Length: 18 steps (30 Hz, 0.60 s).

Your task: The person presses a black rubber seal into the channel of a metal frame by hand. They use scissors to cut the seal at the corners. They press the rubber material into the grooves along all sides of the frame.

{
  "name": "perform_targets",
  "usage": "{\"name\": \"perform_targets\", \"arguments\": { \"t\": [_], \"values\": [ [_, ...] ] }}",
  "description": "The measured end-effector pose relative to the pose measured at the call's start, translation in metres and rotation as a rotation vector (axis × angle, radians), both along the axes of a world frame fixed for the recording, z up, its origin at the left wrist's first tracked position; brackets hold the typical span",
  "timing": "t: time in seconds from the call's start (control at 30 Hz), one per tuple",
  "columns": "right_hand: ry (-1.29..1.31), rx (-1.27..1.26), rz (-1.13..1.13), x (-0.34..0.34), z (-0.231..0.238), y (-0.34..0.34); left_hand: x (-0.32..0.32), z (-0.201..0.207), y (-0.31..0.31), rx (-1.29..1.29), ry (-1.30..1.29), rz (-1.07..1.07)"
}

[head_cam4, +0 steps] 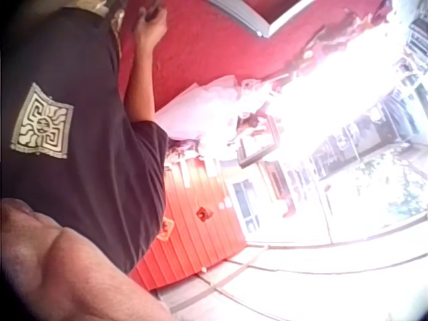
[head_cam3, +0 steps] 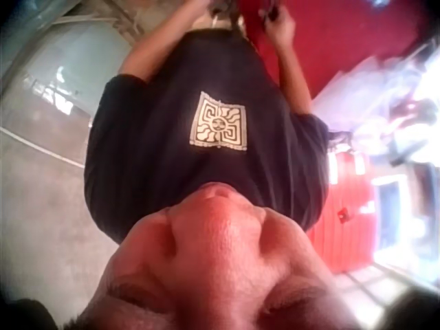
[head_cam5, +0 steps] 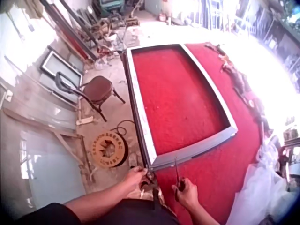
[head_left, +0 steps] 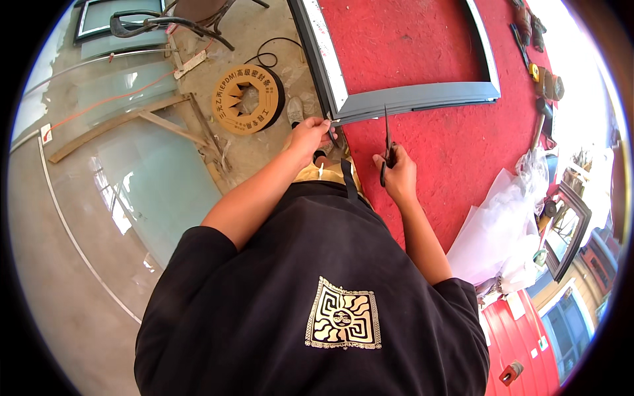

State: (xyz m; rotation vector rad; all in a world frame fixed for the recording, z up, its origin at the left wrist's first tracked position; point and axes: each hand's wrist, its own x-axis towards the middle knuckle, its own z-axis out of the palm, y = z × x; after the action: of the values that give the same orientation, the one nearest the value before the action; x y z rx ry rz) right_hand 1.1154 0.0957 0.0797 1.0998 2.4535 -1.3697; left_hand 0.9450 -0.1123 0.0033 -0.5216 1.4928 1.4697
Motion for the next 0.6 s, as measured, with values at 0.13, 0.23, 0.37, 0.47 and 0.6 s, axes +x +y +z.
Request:
{"name": "perform_targets", "arguments": {
  "t": [0.13,0.23,0.37,0.47,0.6],
  "values": [
    [-0.057,-0.074,0.095,0.012,0.009,0.009,0.004,-0.005,-0.002,-0.022,0.041,0.001],
    [-0.07,-0.126,0.168,0.022,0.006,0.015,-0.002,-0.007,-0.001,-0.032,0.013,-0.02],
    [-0.092,-0.237,0.248,0.026,0.006,0.026,0.003,-0.008,-0.009,0.029,0.021,-0.035],
    [-0.182,-0.235,0.403,0.016,0.022,0.033,0.014,-0.007,-0.014,0.06,0.053,-0.038],
    [-0.328,-0.273,0.496,0.003,0.029,0.033,0.02,-0.007,-0.008,0.055,0.051,0.018]
  ]
}}
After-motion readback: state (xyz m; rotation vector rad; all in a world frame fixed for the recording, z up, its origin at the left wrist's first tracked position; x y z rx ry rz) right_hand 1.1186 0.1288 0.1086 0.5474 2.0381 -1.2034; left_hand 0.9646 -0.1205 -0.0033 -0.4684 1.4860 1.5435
